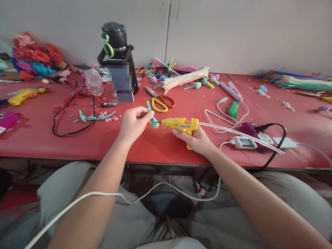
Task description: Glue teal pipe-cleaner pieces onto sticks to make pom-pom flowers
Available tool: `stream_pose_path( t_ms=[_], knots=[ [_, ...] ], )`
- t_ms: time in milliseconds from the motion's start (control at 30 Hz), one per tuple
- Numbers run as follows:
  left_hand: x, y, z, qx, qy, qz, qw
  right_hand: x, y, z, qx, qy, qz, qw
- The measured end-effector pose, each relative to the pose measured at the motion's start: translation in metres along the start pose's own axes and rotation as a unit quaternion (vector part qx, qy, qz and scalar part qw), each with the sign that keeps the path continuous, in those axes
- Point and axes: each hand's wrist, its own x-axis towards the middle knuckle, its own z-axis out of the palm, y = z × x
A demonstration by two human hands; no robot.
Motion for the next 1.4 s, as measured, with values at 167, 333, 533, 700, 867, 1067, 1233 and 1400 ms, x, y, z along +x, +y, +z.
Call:
stream_pose_path(
  t_ms=[167,333,533,700,867,1067,1233,1400],
  knots=[
    [0.0011,-0.0018,-0.0010,-0.009,-0.002,0.000,1.000,-0.0006,0.0025,-0.0010,0.010,-0.002,-0.010,1.000],
    [0.0005,-0.0019,0.0001,-0.007,-0.005,0.007,1.000,-0.0008,0.0044,-0.0011,-0.013,0.010,-0.003,1.000],
    [0.0004,-0.0009,0.0004,-0.007,-0.007,0.003,1.000,-0.0002,0.0034,-0.0001,-0.010,0.006,-0.004,1.000],
    [0.0003,-0.0013,0.0002,0.000,-0.007,0.000,1.000,-0.0004,0.0027,0.0000,-0.010,0.003,-0.001,1.000],
    [0.0006,-0.0022,0.0007,0.010,-0.009,0.002,1.000,-0.0007,0.0015,-0.0001,-0.009,0.004,0.002,1.000],
    [0.0012,-0.0018,0.0005,0.016,-0.010,0.003,1.000,-0.0015,0.0012,0.0004,-0.005,0.006,0.001,1.000],
    [0.0016,-0.0036,0.0007,0.012,-0.008,0.001,1.000,-0.0010,0.0031,-0.0007,-0.022,0.007,0.003,1.000],
    [0.0026,-0.0044,-0.0016,0.011,0.001,0.007,1.000,-0.0011,0.0008,0.0012,-0.021,0.002,-0.003,1.000]
  ],
)
